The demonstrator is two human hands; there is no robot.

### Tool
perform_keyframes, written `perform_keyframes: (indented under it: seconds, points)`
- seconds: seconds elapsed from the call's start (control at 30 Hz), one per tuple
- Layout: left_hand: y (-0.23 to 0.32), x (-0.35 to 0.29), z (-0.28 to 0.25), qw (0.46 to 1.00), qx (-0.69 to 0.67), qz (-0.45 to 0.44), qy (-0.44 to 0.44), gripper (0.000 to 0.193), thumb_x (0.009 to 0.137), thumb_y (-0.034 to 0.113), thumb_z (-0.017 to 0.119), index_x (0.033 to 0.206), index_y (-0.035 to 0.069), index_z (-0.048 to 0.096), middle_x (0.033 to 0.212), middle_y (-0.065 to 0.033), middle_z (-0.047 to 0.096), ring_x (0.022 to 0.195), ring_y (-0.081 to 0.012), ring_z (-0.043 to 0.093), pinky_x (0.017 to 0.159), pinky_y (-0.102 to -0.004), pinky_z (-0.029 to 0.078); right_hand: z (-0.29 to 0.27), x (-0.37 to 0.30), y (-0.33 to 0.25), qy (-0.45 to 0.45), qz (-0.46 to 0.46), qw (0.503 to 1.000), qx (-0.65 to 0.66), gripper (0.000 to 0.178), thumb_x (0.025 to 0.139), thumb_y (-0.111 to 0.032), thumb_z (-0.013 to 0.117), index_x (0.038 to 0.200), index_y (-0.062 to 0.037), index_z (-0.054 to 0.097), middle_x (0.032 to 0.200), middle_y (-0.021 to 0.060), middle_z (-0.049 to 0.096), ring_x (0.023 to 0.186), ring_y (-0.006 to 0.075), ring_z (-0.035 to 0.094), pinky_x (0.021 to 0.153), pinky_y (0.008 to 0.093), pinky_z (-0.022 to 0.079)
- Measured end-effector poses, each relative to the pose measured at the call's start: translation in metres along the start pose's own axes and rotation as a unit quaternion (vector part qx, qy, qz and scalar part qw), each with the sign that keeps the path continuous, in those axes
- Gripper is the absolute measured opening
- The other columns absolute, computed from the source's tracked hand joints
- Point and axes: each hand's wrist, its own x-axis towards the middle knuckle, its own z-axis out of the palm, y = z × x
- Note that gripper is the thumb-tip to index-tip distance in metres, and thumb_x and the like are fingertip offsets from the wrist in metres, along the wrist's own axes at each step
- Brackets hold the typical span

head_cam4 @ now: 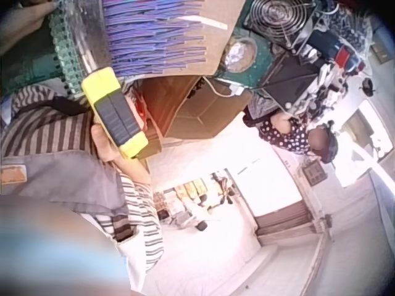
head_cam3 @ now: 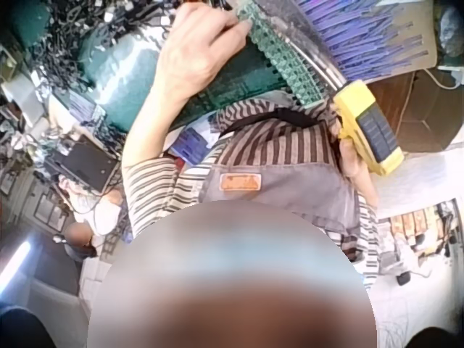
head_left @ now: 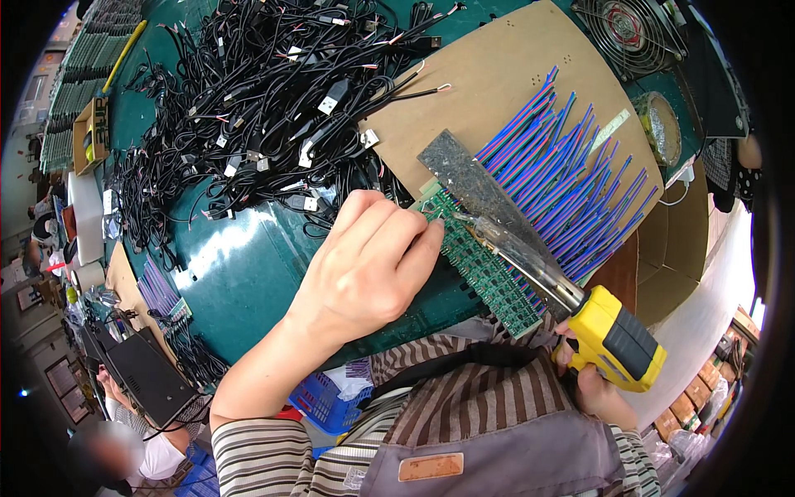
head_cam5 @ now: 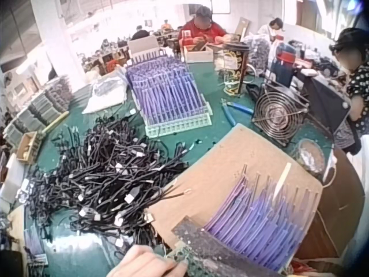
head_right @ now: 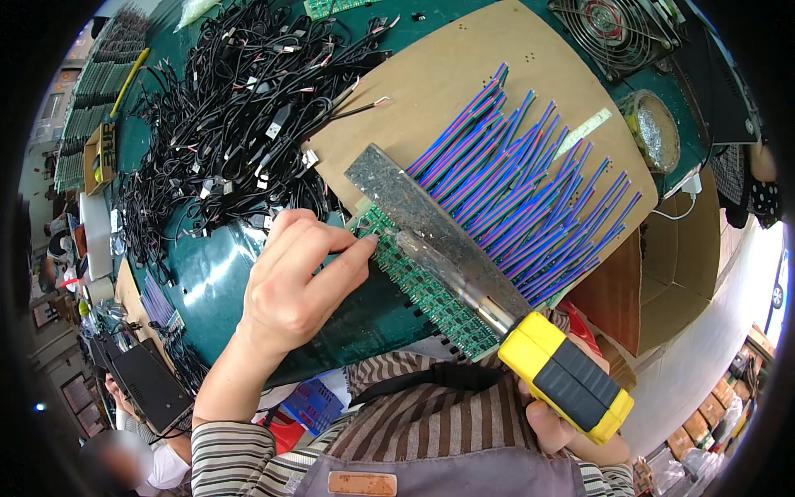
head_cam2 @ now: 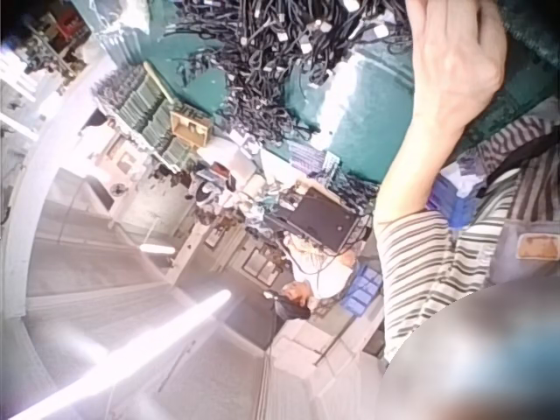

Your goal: The person solders wire leads to a series of small green circuit boards with a soldering iron and solder wire.

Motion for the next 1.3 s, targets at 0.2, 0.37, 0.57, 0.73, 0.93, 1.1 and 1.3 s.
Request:
perform_keyframes:
  seconds: [0.2,0.37,0.57,0.73,0.93,1.1,1.3]
  points:
    - [0.003,0.004,-0.001,1.0,0.006,0.001,-0.01,0.029,0.064,0.0,0.077,0.092,-0.002,0.071,0.082,-0.0078,0.059,0.071,-0.0231,0.057,0.069,-0.0376,0.048,-0.003,-0.005,0.003,0.003,0.062,0.998,0.02,0.077,0.085,-0.07,0.059,0.118,-0.0006,0.05,0.087,0.0019,0.052,0.075,0.0114,0.049,0.066,0.0261,0.042]
    - [0.002,0.002,0.001,1.0,0.0,0.008,-0.007,0.028,0.064,0.002,0.077,0.092,-0.002,0.071,0.082,-0.0079,0.059,0.071,-0.0228,0.057,0.07,-0.0377,0.049,0.005,0.01,-0.007,0.08,-0.029,0.996,0.005,0.025,0.081,-0.029,0.064,0.086,-0.0054,0.068,0.074,0.0049,0.064,0.067,0.0233,0.06,0.063,0.0336,0.049]
    - [0.001,0.002,-0.002,0.999,0.011,0.026,-0.021,0.028,0.065,0.004,0.075,0.092,-0.002,0.071,0.082,-0.0081,0.059,0.073,-0.0228,0.057,0.071,-0.0375,0.049,0.005,0.007,0.001,0.085,-0.044,0.995,-0.015,0.028,0.08,-0.033,0.066,0.083,-0.005,0.067,0.073,0.0047,0.062,0.065,0.0229,0.059,0.06,0.0325,0.048]
    - [0.003,0.001,0.002,1.0,0.019,0.014,-0.012,0.028,0.066,0.005,0.071,0.093,-0.003,0.07,0.083,-0.0084,0.059,0.073,-0.0229,0.057,0.071,-0.0375,0.049,0.009,0.006,0.003,0.083,-0.084,0.993,0.019,0.033,0.082,-0.035,0.066,0.088,-0.0025,0.066,0.075,0.0049,0.062,0.067,0.0206,0.06,0.061,0.0305,0.048]
    - [0.002,0.003,0.0,1.0,0.015,0.021,-0.018,0.027,0.067,0.005,0.07,0.093,-0.003,0.07,0.083,-0.0082,0.058,0.073,-0.0223,0.057,0.071,-0.0372,0.049,0.006,0.003,-0.009,-0.01,-0.003,0.998,0.061,0.078,0.088,-0.066,0.058,0.131,-0.003,0.045,0.123,0.011,0.049,0.075,0.0127,0.049,0.066,0.0294,0.044]
    - [0.003,0.005,0.0,0.999,0.024,0.032,-0.021,0.027,0.067,0.005,0.069,0.092,-0.003,0.069,0.083,-0.0081,0.058,0.073,-0.0219,0.057,0.072,-0.0366,0.049,0.02,0.009,-0.012,0.086,-0.011,0.989,0.124,0.076,0.088,-0.066,0.057,0.129,-0.003,0.045,0.127,0.0144,0.046,0.064,0.0123,0.05,0.054,0.0286,0.045]
    - [0.003,0.002,0.001,0.996,0.056,0.056,-0.029,0.028,0.067,0.005,0.068,0.094,-0.005,0.068,0.085,-0.0084,0.058,0.075,-0.0218,0.058,0.073,-0.0366,0.05,0.018,0.02,-0.019,0.078,-0.03,0.987,0.135,0.077,0.09,-0.065,0.056,0.127,0.0014,0.044,0.124,0.017,0.047,0.065,0.0124,0.053,0.05,0.0272,0.048]
